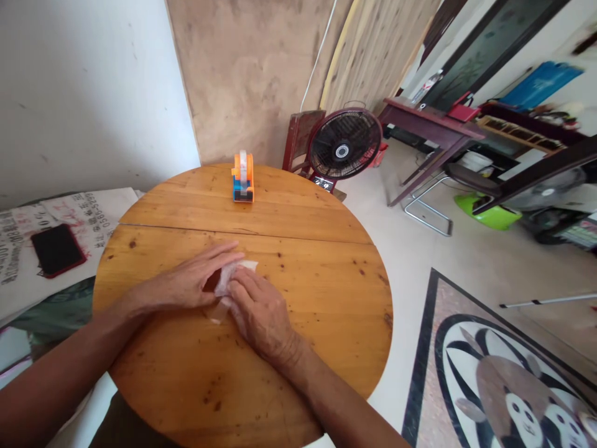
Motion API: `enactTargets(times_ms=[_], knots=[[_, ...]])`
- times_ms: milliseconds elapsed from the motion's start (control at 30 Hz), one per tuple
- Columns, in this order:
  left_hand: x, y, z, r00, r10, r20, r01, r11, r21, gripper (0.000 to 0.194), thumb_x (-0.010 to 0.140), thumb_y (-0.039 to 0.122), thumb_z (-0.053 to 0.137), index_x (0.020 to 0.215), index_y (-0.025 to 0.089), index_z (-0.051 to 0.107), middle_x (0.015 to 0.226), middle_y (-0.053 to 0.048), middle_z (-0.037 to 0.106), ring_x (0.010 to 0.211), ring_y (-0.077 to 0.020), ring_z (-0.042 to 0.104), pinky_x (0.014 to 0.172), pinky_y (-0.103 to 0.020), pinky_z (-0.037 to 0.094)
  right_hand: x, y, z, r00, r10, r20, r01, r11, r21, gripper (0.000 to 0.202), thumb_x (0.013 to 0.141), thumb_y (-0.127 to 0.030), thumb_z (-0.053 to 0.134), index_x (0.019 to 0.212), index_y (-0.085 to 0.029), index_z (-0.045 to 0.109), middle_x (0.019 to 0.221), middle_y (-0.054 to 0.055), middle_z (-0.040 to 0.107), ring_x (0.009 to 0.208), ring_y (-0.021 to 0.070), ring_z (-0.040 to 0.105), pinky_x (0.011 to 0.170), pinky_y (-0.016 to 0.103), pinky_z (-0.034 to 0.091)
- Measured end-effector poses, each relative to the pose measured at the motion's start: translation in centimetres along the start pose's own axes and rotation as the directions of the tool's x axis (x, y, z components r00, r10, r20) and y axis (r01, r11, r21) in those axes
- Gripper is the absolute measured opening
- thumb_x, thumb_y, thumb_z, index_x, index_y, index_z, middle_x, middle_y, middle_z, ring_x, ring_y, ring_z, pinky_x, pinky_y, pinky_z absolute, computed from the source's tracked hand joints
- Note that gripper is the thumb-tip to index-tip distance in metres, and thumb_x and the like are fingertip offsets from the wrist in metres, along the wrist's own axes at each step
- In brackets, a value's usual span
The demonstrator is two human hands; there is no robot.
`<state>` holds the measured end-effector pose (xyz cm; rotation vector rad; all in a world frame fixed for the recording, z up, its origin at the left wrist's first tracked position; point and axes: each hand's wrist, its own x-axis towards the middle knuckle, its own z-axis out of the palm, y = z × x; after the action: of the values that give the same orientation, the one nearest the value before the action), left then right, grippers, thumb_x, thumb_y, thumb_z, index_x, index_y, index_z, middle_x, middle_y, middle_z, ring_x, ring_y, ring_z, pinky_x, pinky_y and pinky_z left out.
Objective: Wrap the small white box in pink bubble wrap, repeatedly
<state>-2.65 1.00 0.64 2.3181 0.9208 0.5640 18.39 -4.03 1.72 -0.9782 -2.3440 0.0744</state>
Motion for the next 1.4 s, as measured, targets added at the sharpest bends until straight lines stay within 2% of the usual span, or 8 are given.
enactTargets(times_ms=[233, 400, 533, 633, 767, 1067, 1200, 1400], knots=[[0.8, -0.7, 0.9, 0.987, 0.124, -0.103, -0.130, 0.990, -0.056, 0.055, 0.087, 0.020, 0.059, 0.141, 0.022, 0.050, 0.149, -0.012, 0.051, 0.138, -0.0234, 0.047, 0.114, -0.045, 0.040, -1.1, 1.1, 1.0, 0.994, -0.102, -0.027, 0.100, 0.992, -0.072, 0.030, 0.094, -0.009, 0.046, 0.117, -0.022, 0.061, 0.122, 0.011, 0.068, 0.126, 0.0245, 0.057, 0.107, 0.042, 0.049], [0.9, 0.6, 0.8, 0.982, 0.001, -0.190, -0.057, 0.956, -0.288, 0.044, 0.082, 0.018, 0.060, 0.126, 0.020, 0.062, 0.131, -0.010, 0.065, 0.120, -0.0242, 0.061, 0.104, -0.042, 0.048, 0.6, 2.1, -0.7, 0.996, 0.088, -0.035, -0.077, 0.966, 0.249, 0.023, 0.091, -0.012, 0.047, 0.106, -0.023, 0.062, 0.111, 0.009, 0.071, 0.105, 0.0204, 0.066, 0.091, 0.036, 0.055], [0.9, 1.6, 0.2, 0.973, -0.230, 0.006, 0.191, 0.790, -0.582, 0.032, 0.087, 0.030, 0.058, 0.115, 0.017, 0.066, 0.099, -0.006, 0.072, 0.083, -0.0183, 0.068, 0.071, -0.029, 0.057, 2.3, 3.0, -2.1, 0.893, 0.408, 0.188, -0.429, 0.652, 0.625, 0.014, 0.090, -0.030, 0.058, 0.101, -0.020, 0.062, 0.095, 0.006, 0.072, 0.085, 0.0182, 0.068, 0.076, 0.032, 0.056], [1.0, 1.4, -0.1, 0.955, -0.275, 0.114, 0.275, 0.671, -0.688, 0.038, 0.088, 0.040, 0.059, 0.116, 0.016, 0.066, 0.091, -0.006, 0.070, 0.069, -0.0150, 0.064, 0.057, -0.025, 0.055, 2.5, 3.3, -1.9, 0.845, 0.413, 0.340, -0.504, 0.398, 0.767, 0.044, 0.083, -0.044, 0.069, 0.118, -0.020, 0.058, 0.113, 0.010, 0.070, 0.098, 0.0218, 0.068, 0.083, 0.036, 0.056], [1.2, 1.1, -0.1, 0.934, -0.316, 0.166, 0.335, 0.613, -0.716, 0.039, 0.091, 0.045, 0.055, 0.114, 0.015, 0.067, 0.084, -0.004, 0.068, 0.058, -0.0118, 0.060, 0.053, -0.024, 0.054, 1.8, 3.3, -0.7, 0.853, 0.406, 0.328, -0.482, 0.373, 0.793, 0.084, 0.069, -0.044, 0.083, 0.140, -0.023, 0.043, 0.138, 0.014, 0.059, 0.123, 0.0262, 0.060, 0.104, 0.043, 0.048], [1.2, 2.5, -0.5, 0.952, -0.266, 0.151, 0.289, 0.627, -0.724, 0.046, 0.079, 0.041, 0.072, 0.118, 0.017, 0.067, 0.107, -0.007, 0.073, 0.095, -0.0239, 0.068, 0.077, -0.032, 0.053, 1.5, 3.3, -0.1, 0.797, 0.465, 0.386, -0.529, 0.226, 0.818, 0.083, 0.074, -0.049, 0.077, 0.144, -0.023, 0.039, 0.128, 0.014, 0.067, 0.112, 0.0269, 0.068, 0.093, 0.042, 0.057], [1.5, 2.5, -0.1, 0.939, -0.290, 0.186, 0.314, 0.496, -0.810, 0.041, 0.078, 0.032, 0.072, 0.117, 0.018, 0.069, 0.109, -0.007, 0.075, 0.097, -0.0235, 0.069, 0.082, -0.033, 0.053, 1.0, 3.1, 0.5, 0.801, 0.489, 0.344, -0.525, 0.301, 0.796, 0.075, 0.079, -0.045, 0.073, 0.143, -0.024, 0.040, 0.123, 0.012, 0.069, 0.106, 0.0260, 0.070, 0.088, 0.041, 0.057], [1.7, 2.2, 0.3, 0.927, -0.325, 0.187, 0.317, 0.412, -0.854, 0.034, 0.078, 0.025, 0.070, 0.112, 0.019, 0.073, 0.103, -0.004, 0.076, 0.091, -0.0193, 0.070, 0.082, -0.029, 0.052, 0.5, 2.4, 0.8, 0.855, 0.507, 0.111, -0.480, 0.693, 0.538, 0.062, 0.091, -0.037, 0.059, 0.147, -0.021, 0.039, 0.120, 0.012, 0.069, 0.105, 0.0239, 0.066, 0.093, 0.040, 0.052]])
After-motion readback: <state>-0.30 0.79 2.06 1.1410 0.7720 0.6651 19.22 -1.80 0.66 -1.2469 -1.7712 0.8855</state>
